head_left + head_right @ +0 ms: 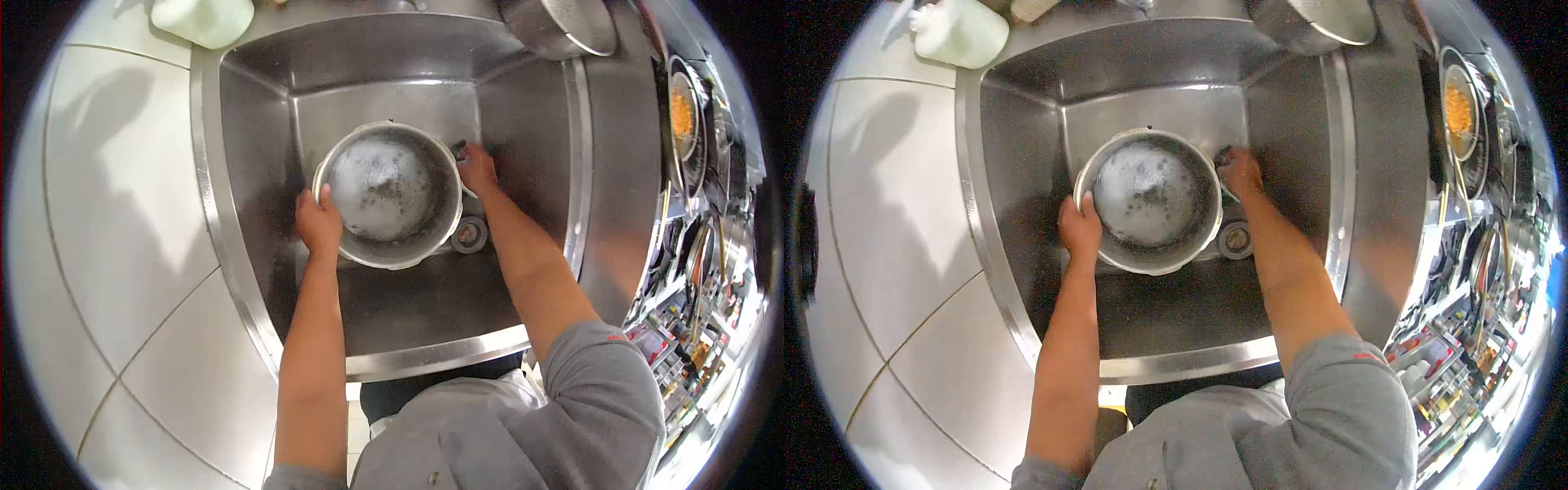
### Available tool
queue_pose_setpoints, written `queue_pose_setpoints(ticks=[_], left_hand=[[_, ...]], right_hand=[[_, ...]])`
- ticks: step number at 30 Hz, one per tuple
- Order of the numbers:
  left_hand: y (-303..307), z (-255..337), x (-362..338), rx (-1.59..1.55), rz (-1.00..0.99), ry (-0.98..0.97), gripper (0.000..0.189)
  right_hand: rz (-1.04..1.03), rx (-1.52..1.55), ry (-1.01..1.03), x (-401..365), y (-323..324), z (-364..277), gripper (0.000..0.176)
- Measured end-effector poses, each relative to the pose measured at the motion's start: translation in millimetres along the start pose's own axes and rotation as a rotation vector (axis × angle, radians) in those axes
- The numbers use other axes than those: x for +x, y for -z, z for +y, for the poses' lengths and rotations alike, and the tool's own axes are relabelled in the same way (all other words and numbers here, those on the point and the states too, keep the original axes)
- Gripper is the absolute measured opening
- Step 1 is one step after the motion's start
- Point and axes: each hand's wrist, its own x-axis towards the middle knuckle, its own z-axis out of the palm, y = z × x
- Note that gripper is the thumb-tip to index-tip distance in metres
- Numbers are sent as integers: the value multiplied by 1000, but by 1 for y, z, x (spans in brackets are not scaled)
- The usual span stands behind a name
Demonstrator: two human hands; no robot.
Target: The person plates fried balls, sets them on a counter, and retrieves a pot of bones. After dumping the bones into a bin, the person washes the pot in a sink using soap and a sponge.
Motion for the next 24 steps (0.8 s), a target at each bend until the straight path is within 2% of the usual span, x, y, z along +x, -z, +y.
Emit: queue_pose_setpoints(ticks=[3, 6, 7, 8, 9, 11, 12, 13, 15, 16, 18, 20, 23, 24], left_hand=[[8, 15, -8, 70, 266, -120, 31], [52, 76, -28, 11, 306, -333, 27], [48, 82, -33, -80, 144, -357, 27], [36, 83, -39, -166, -17, -380, 27], [30, 90, -43, -252, -176, -397, 28], [35, 135, -59, -468, -570, -229, 26], [34, 152, -64, -550, -653, -275, 32], [34, 165, -67, -634, -734, -322, 40], [56, 199, -78, -992, -978, -59, 42], [65, 209, -79, -1168, -1097, 83, 43], [75, 206, -73, -1133, -1270, 36, 46], [77, 197, -65, -1110, -1392, -21, 45], [95, 185, -62, -888, -1237, -42, 43], [90, 171, -59, -924, -1247, -27, 42]], right_hand=[[-16, 4, -90, -31, 58, -42, 37], [61, 145, -167, -86, 125, -80, 34], [87, 205, -182, -98, 139, -89, 33], [231, 169, -4, -105, 138, -75, 28], [192, 361, -83, -114, 153, -79, 27], [93, 738, -229, -144, 188, -98, 24], [66, 952, -224, -160, 204, -109, 26], [-40, 1145, -256, -169, 211, -115, 30], [-263, 1534, -326, -188, 225, -121, 36], [-398, 1620, -292, -201, 233, -133, 44], [-469, 1758, -298, -213, 227, -143, 48], [-466, 1881, -328, -229, 227, -160, 58], [-456, 2004, -479, -249, 223, -161, 62], [-512, 2019, -456, -254, 214, -151, 60]])
